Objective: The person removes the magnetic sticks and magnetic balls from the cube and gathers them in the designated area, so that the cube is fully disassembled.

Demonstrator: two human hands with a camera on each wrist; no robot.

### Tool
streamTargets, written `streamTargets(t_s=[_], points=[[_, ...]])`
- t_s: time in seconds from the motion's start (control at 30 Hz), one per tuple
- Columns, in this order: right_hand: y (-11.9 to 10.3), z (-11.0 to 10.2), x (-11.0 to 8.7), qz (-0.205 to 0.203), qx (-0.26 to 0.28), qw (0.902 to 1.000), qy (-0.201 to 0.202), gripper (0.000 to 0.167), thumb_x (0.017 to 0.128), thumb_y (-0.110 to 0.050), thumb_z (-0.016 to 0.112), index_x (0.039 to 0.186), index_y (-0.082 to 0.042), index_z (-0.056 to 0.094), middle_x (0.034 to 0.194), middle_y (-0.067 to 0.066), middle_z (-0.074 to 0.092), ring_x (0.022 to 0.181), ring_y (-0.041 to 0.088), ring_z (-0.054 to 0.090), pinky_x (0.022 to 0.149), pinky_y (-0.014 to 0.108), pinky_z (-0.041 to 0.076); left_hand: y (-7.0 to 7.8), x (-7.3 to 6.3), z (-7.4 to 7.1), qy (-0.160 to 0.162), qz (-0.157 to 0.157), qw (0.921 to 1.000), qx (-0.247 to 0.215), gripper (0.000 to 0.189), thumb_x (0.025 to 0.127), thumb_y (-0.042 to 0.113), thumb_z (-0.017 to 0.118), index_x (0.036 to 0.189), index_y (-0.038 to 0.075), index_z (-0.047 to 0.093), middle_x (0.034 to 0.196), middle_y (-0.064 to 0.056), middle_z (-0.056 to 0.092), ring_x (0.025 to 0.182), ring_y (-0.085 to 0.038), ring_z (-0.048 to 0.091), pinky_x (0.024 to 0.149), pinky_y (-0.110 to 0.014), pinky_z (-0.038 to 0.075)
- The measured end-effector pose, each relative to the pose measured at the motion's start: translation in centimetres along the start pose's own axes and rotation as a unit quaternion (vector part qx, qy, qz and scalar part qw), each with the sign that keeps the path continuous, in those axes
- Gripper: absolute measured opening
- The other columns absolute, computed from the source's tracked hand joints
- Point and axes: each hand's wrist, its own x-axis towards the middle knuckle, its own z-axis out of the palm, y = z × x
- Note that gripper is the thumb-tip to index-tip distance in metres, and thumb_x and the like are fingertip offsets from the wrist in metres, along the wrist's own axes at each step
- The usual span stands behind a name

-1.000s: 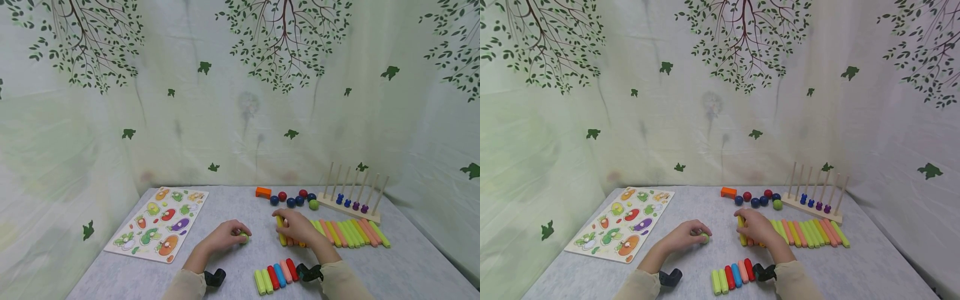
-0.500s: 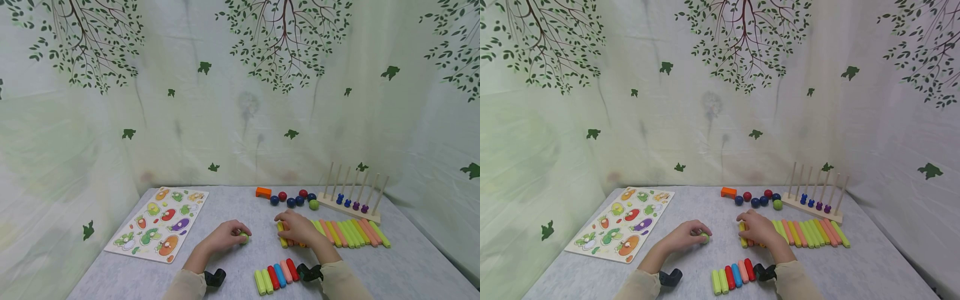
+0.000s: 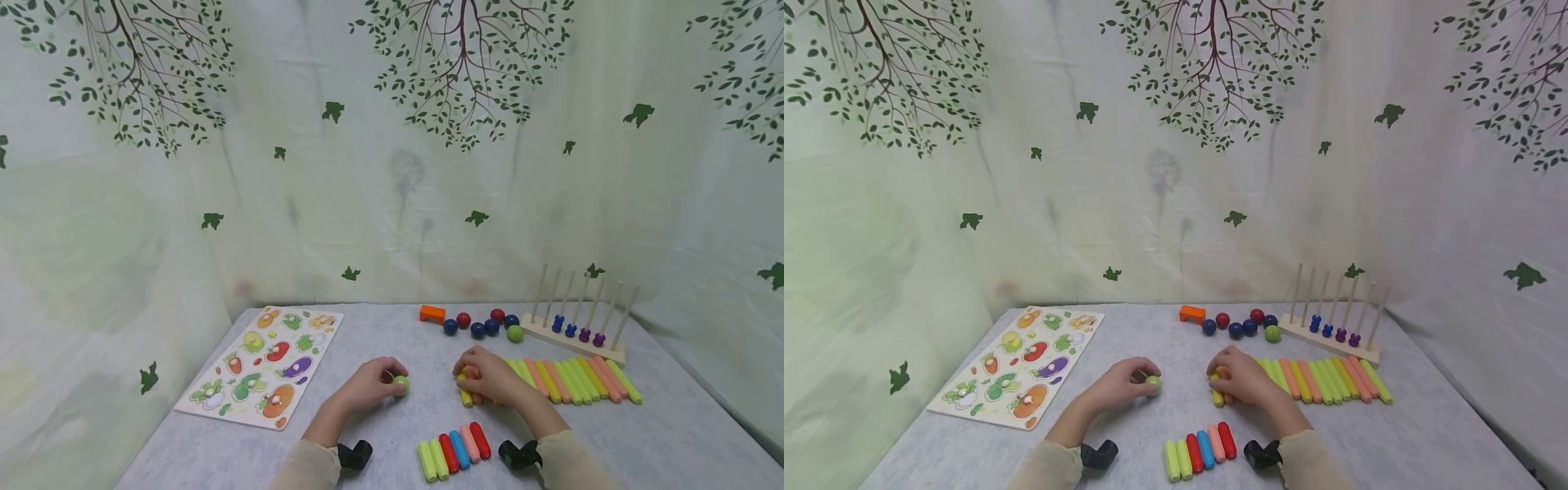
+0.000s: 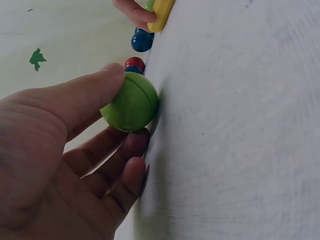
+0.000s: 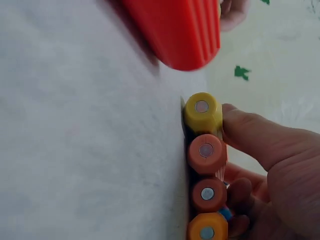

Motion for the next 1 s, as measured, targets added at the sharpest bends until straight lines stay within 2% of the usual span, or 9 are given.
streamTargets(t_s=[0.27, 0.5, 0.63, 0.9, 1.0], points=[[0.8, 0.4, -1.0, -0.041, 0.009, 0.9991, -0.011, 0.014, 0.090, -0.030, 0.074, 0.104, -0.028, 0.073, 0.127, 0.004, 0.058, 0.110, 0.021, 0.056, 0.099, 0.053, 0.051, -0.2, 1.3, 0.7, 0.019, -0.026, 0.9995, -0.006, 0.022, 0.089, 0.024, 0.075, 0.109, 0.015, 0.069, 0.104, -0.001, 0.064, 0.087, -0.016, 0.059, 0.073, -0.032, 0.049], [1.0, 0.5, -0.9, -0.061, -0.005, 0.9981, 0.009, 0.014, 0.091, -0.029, 0.073, 0.105, -0.027, 0.072, 0.126, 0.004, 0.059, 0.107, 0.021, 0.058, 0.097, 0.050, 0.053, 1.1, 4.9, 1.2, 0.060, -0.074, 0.9946, -0.041, 0.028, 0.089, 0.022, 0.075, 0.111, 0.011, 0.061, 0.105, -0.004, 0.064, 0.072, -0.015, 0.064, 0.066, -0.029, 0.051], [1.0, 0.3, -0.9, -0.059, -0.008, 0.9981, 0.014, 0.015, 0.091, -0.028, 0.073, 0.106, -0.028, 0.072, 0.126, 0.003, 0.060, 0.109, 0.021, 0.059, 0.097, 0.050, 0.053, 2.0, 6.7, 1.7, 0.061, -0.077, 0.9945, -0.037, 0.024, 0.091, 0.022, 0.072, 0.111, 0.014, 0.062, 0.110, -0.004, 0.065, 0.077, -0.015, 0.064, 0.071, -0.030, 0.054], [1.2, 0.5, -0.9, -0.061, -0.008, 0.9979, 0.019, 0.015, 0.091, -0.029, 0.073, 0.106, -0.028, 0.072, 0.125, 0.003, 0.060, 0.109, 0.021, 0.059, 0.097, 0.051, 0.052, 3.1, 9.7, 3.3, 0.066, -0.059, 0.9960, 0.013, 0.027, 0.092, 0.020, 0.072, 0.117, 0.013, 0.065, 0.120, -0.010, 0.064, 0.093, -0.018, 0.061, 0.086, -0.036, 0.057], [1.2, 0.5, -0.9, -0.070, -0.010, 0.9973, 0.022, 0.015, 0.092, -0.030, 0.072, 0.107, -0.028, 0.072, 0.126, 0.004, 0.060, 0.110, 0.022, 0.059, 0.098, 0.052, 0.052, 3.5, 10.6, 3.6, 0.060, -0.070, 0.9956, -0.017, 0.035, 0.092, 0.018, 0.071, 0.126, 0.012, 0.064, 0.127, -0.013, 0.062, 0.089, -0.020, 0.063, 0.084, -0.035, 0.058]])
